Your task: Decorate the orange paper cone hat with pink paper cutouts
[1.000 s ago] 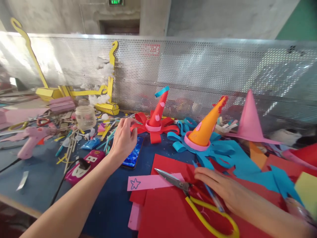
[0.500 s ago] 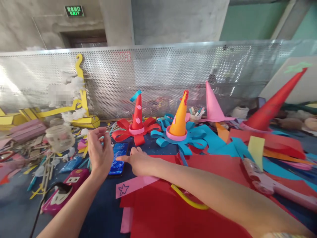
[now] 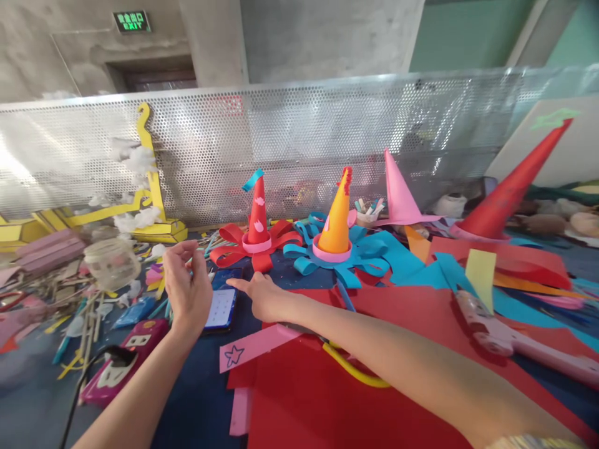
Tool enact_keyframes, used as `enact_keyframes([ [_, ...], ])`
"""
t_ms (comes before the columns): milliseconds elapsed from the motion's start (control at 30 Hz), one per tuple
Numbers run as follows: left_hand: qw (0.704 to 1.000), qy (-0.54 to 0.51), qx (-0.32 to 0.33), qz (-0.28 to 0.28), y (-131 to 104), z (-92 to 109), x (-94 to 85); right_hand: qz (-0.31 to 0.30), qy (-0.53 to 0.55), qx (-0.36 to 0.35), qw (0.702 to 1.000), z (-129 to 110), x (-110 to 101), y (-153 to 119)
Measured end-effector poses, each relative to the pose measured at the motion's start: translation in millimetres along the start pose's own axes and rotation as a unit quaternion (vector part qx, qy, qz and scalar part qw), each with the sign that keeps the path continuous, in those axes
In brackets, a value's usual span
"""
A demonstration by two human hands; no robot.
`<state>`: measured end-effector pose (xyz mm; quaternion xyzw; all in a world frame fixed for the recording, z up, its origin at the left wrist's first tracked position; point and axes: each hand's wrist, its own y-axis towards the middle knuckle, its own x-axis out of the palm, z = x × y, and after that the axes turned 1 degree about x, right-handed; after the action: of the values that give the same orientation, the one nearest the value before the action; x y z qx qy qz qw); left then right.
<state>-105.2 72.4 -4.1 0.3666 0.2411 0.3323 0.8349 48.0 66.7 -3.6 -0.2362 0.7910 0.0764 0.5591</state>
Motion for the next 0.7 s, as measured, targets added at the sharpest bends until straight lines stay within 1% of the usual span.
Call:
enact_keyframes([
  [133, 1.0, -0.009, 0.0, 0.008, 1, 2, 0.5, -0.005, -0.003, -0.053, 0.999, 3, 7, -4],
  [300, 1.0, -0.016, -0.003, 0.013, 3, -1, 1.8, -0.004, -0.019, -0.101, 0.995, -6, 8, -10],
  [500, 1.0, -0.022, -0.003, 0.008, 4, -3, 1.6, -0.012, -0.032, -0.113, 0.993, -16, 9, -15],
  [700, 1.0, -0.016, -0.012, 0.003, 3, 1, 0.5, -0.016, -0.031, -0.1, 0.994, -12, 9, -9],
])
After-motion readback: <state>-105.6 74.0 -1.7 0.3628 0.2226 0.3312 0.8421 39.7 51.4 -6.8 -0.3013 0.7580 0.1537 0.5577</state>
